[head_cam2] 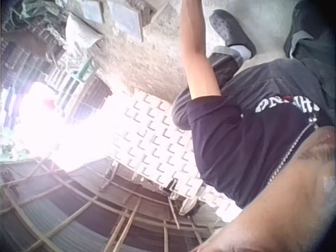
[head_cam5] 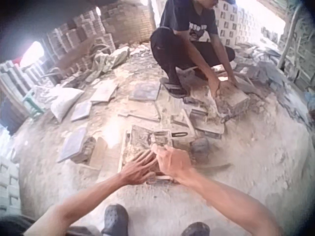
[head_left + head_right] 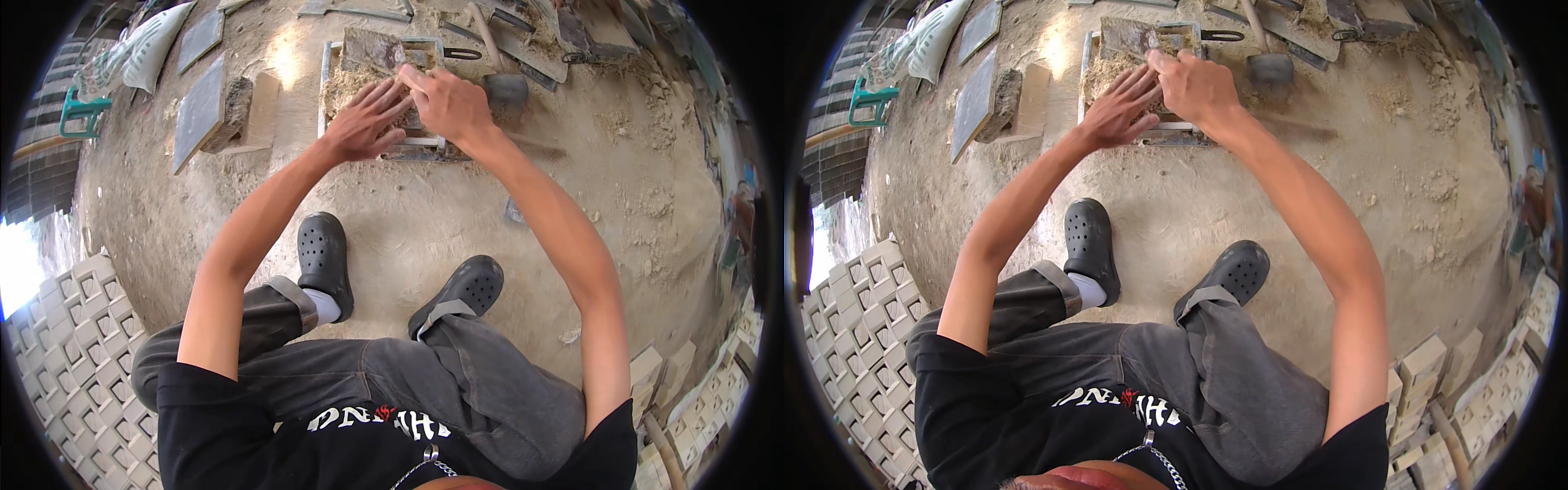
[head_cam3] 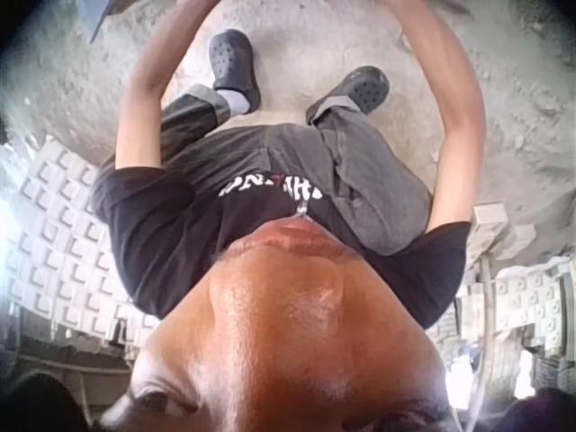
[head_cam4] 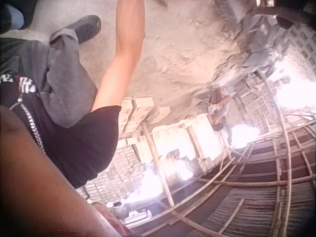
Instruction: The person uses a trowel and a mallet to shape a stone block inside a metal frame, clearing debris with their hands and the tool before striking the stone to flatten it.
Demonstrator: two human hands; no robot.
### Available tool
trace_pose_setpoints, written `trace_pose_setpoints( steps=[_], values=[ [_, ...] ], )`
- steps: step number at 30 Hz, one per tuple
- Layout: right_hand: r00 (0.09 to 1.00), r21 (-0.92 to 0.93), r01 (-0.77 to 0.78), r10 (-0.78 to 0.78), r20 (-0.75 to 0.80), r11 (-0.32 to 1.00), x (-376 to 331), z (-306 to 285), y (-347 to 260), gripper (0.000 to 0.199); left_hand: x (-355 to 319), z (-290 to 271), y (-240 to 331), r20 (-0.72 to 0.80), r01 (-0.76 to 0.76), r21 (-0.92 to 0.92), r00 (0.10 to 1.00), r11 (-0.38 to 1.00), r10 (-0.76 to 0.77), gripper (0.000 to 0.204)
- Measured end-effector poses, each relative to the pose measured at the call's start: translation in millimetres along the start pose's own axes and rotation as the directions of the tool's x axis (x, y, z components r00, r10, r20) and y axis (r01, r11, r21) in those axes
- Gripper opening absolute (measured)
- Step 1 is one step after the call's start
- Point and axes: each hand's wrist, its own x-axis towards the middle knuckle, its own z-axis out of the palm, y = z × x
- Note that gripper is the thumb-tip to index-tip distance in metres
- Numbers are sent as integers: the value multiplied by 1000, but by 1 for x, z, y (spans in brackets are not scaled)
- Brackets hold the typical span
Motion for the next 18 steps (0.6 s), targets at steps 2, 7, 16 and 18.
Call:
trace_pose_setpoints(
  steps=[2,7,16,18],
  values=[
    [997,55,15,-11,-72,998,2,-10,4,39,9,5,-14,9,9,73,1000,997,-9,67],
    [984,150,-60,84,-160,987,-4,-33,39,37,19,6,-34,16,117,103,993,988,-119,64],
    [904,376,-293,383,-192,879,-93,-39,100,41,33,8,-52,-265,83,7,961,997,-78,61],
    [873,389,-363,455,-177,847,-118,-35,118,41,60,5,-65,-45,74,232,997,970,-66,61]
  ],
)
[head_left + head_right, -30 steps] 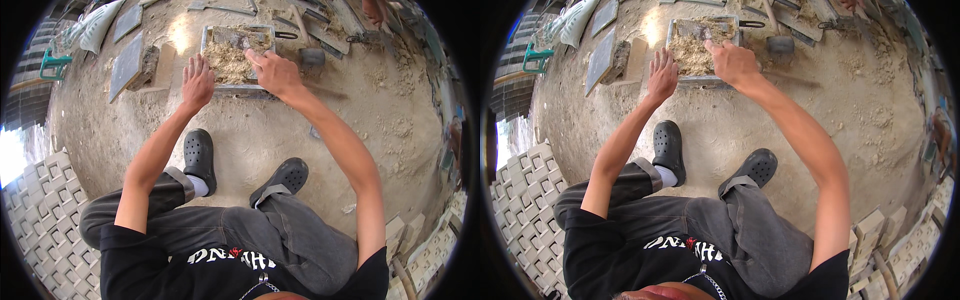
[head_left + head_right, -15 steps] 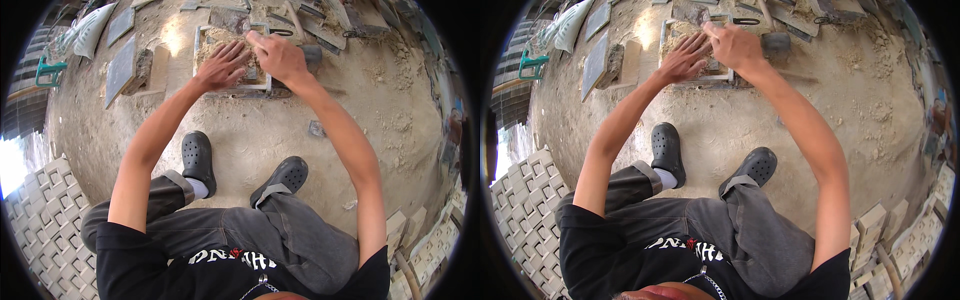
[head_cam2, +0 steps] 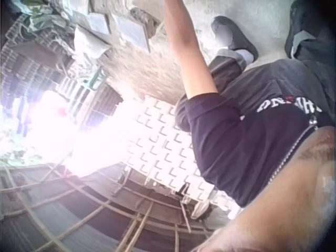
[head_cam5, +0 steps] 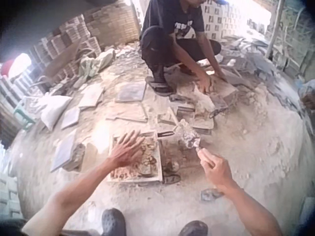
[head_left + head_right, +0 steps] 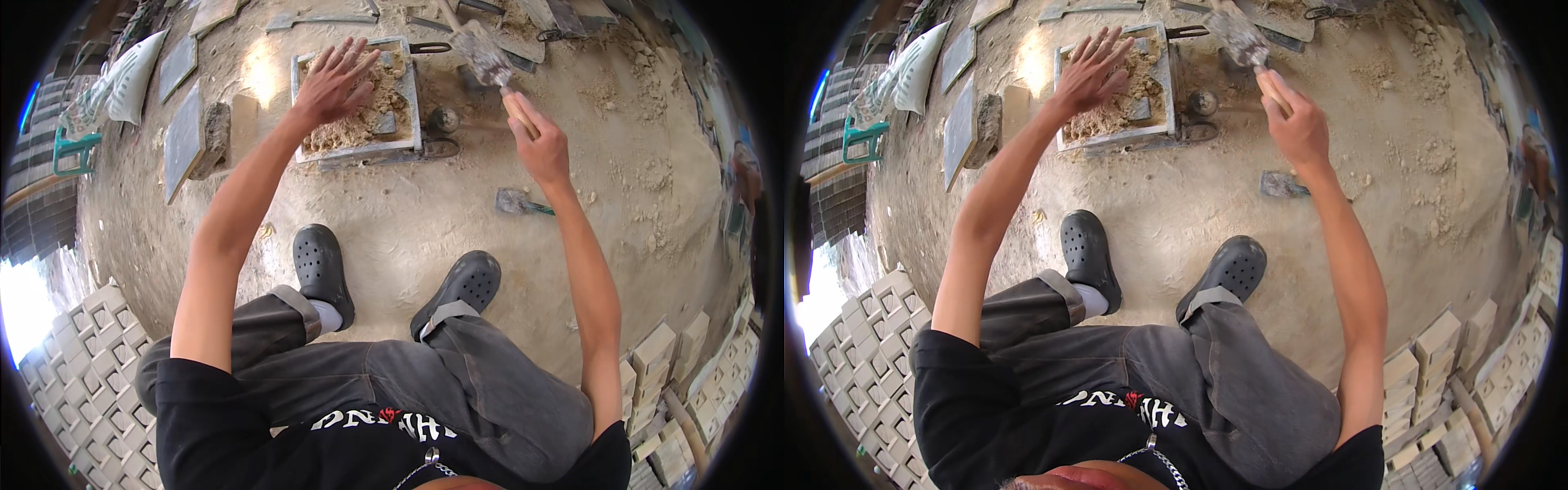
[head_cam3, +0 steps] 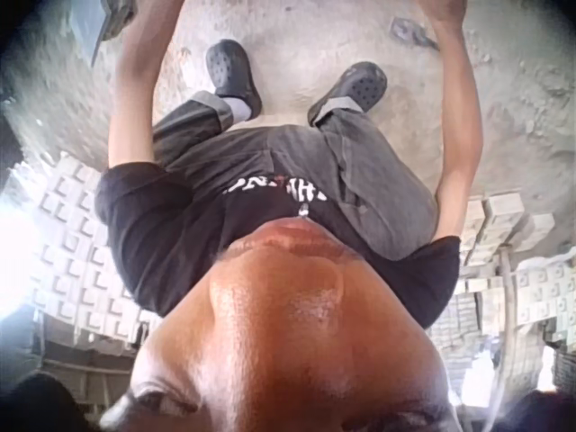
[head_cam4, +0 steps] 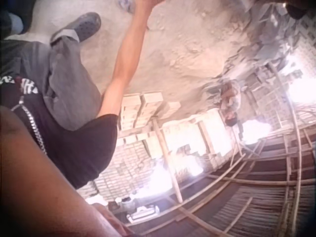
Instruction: The person uses a trowel and a mallet to shape a stone block inside a metal frame, clearing debris with their hands and the tool before striking the stone to flatten it.
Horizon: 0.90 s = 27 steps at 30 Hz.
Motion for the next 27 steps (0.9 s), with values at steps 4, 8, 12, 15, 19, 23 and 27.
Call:
trace_pose_setpoints(
  steps=[4,8,12,15,19,23,27],
  values=[
    [989,22,-140,140,-51,990,-34,-13,54,42,24,20,-22,75,88,-34,994,995,-86,55],
    [927,-5,-333,326,-187,943,-68,-32,104,44,-29,70,-75,-146,-72,88,986,993,85,48],
    [526,316,-771,833,-171,552,-85,-92,132,42,-18,49,-42,25,297,-212,954,931,-298,63],
    [328,439,-803,915,-237,402,-99,-134,200,46,7,26,-22,-136,222,-136,961,966,-240,62],
    [264,464,-810,930,-256,358,-91,-181,269,42,21,13,-31,-52,17,-355,998,935,-38,60],
    [287,488,-794,932,-222,361,-54,-219,329,30,12,23,-41,20,40,-241,999,970,-36,62],
    [289,509,-774,926,-245,376,-15,-253,403,27,7,27,-38,103,236,-245,971,940,-217,64]
  ],
)
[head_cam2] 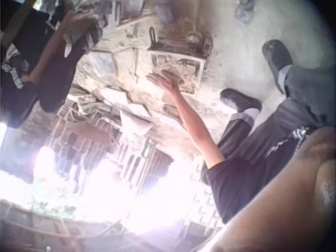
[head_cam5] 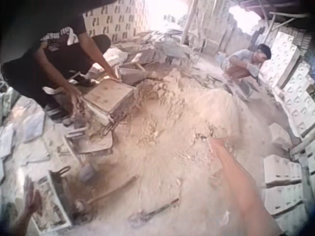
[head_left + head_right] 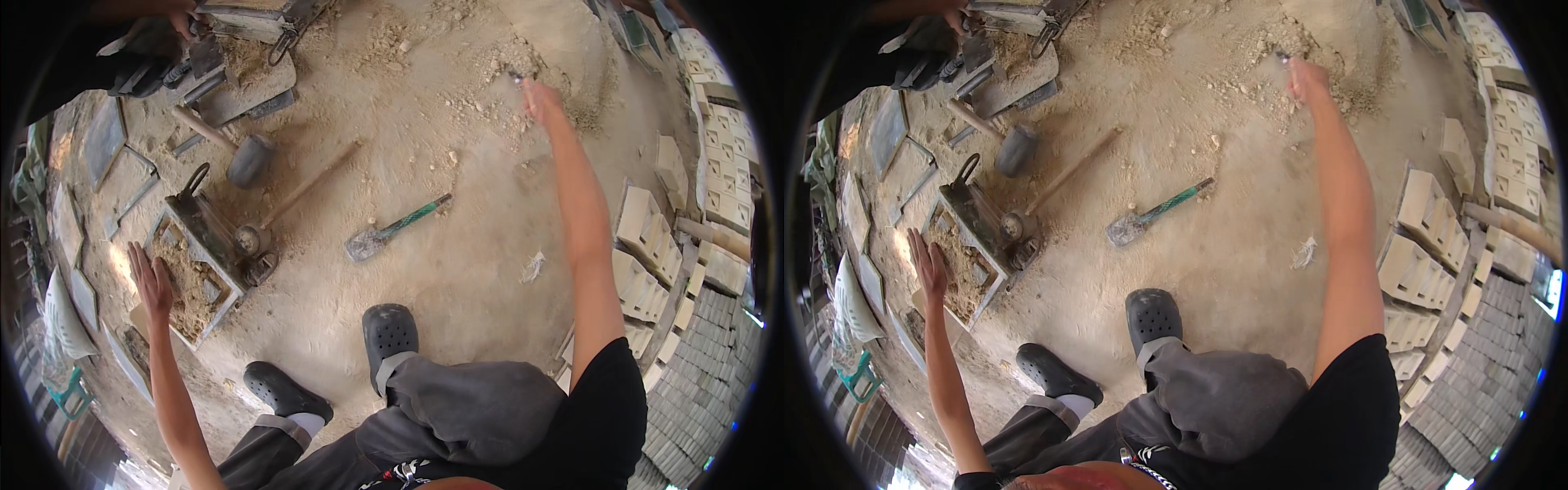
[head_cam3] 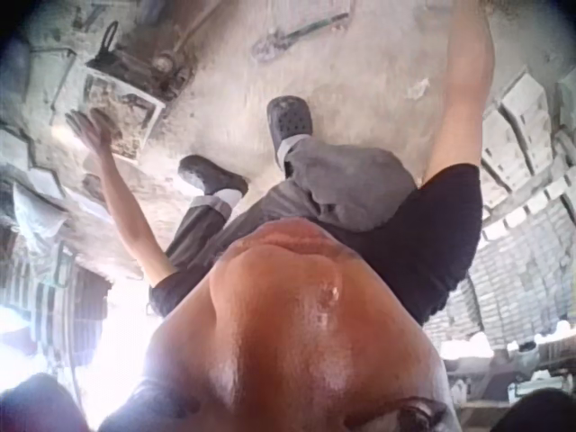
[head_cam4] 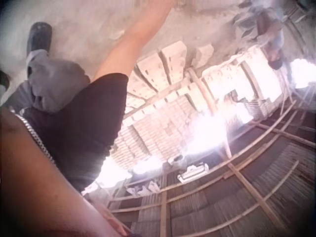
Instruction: The person uses a trowel and a mallet to shape a stone block inside a metal frame, clearing debris with their hands and the tool before striking the stone to flatten it.
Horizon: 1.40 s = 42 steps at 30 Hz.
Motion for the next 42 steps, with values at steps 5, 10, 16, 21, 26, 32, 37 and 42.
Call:
trace_pose_setpoints(
  steps=[5,10,16,21,26,32,37,42],
  values=[
    [999,52,-14,11,50,999,44,-4,-24,27,-6,17,-6,-46,220,75,975,973,-217,78],
    [991,-117,44,-58,-120,992,-14,26,-13,34,-11,16,-27,-5,221,44,975,974,-221,85],
    [980,13,110,-107,-166,994,-57,3,19,50,-6,3,-11,-76,154,-150,983,977,-167,78],
    [981,-106,185,-190,-40,977,-107,-13,36,61,-14,14,-11,-92,108,-64,989,992,-114,72],
    [920,-107,392,-388,57,914,-168,-23,62,53,-3,5,10,-16,111,-140,993,984,-114,75],
    [830,42,474,-462,313,879,-268,18,61,48,-24,2,-18,-244,118,-483,933,867,-263,64],
    [697,107,542,-517,497,833,-366,67,33,48,-47,4,-37,-290,170,-646,847,744,-445,59],
    [539,115,604,-511,670,788,-445,123,3,48,-53,4,-43,-278,119,-621,891,775,-359,56]
  ],
)
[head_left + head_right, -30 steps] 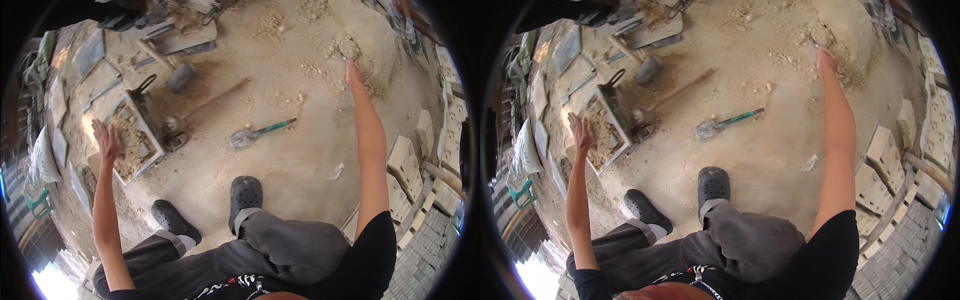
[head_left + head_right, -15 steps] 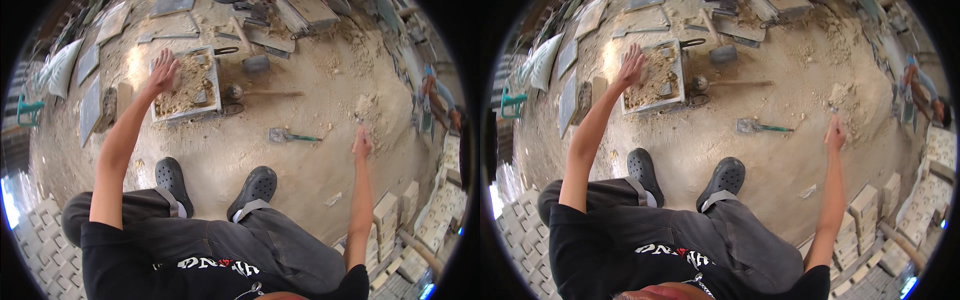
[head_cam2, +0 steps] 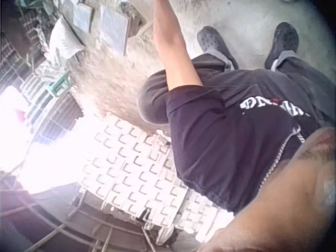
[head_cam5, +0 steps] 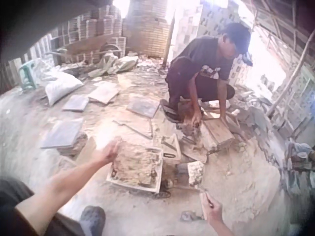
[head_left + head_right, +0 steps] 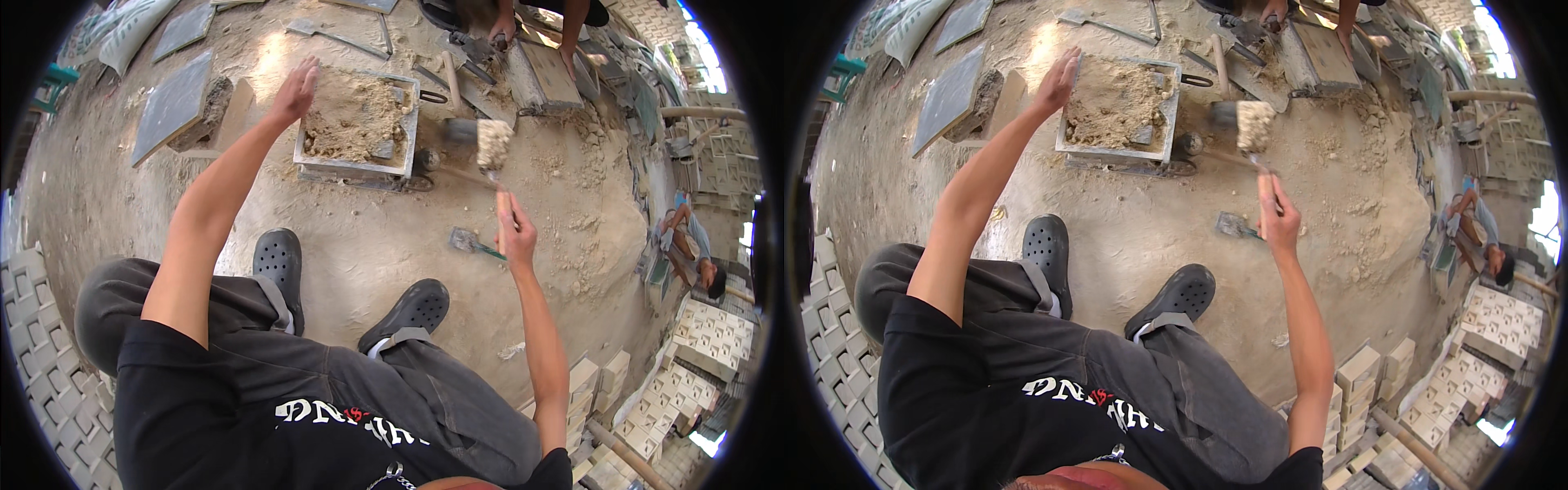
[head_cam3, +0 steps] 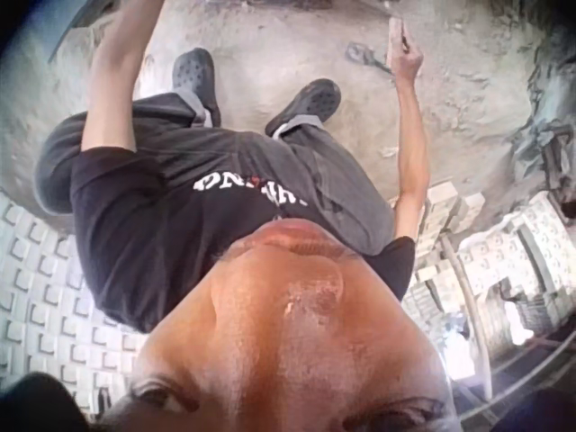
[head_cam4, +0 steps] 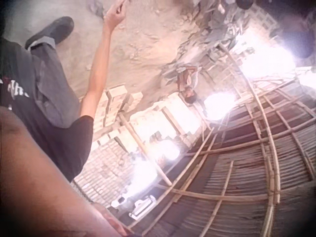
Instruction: The person uses a trowel and a mallet to shape a stone block inside a metal frame, clearing debris with their hands and the tool before striking the stone to flatten it.
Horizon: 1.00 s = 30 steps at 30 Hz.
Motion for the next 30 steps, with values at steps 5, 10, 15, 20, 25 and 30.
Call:
trace_pose_setpoints(
  steps=[5,10,15,20,25,30],
  values=[
    [968,-126,115,-82,238,985,24,66,-42,46,-8,9,8,116,-143,155,985,978,126,56],
    [676,-347,736,-658,332,581,53,124,-52,42,-20,4,10,204,-269,270,954,924,218,52],
    [669,-535,730,-605,432,425,43,139,-78,36,-31,-2,16,278,-356,312,921,881,274,52],
    [555,-571,786,-678,482,238,38,141,-86,37,-39,0,19,323,-377,442,913,814,248,60],
    [510,-643,756,-726,462,122,48,141,-84,39,-56,-2,43,365,-364,471,910,803,198,63],
    [512,-642,747,-765,392,171,51,140,-84,36,-70,-1,52,338,-286,437,931,853,139,67]
  ],
)
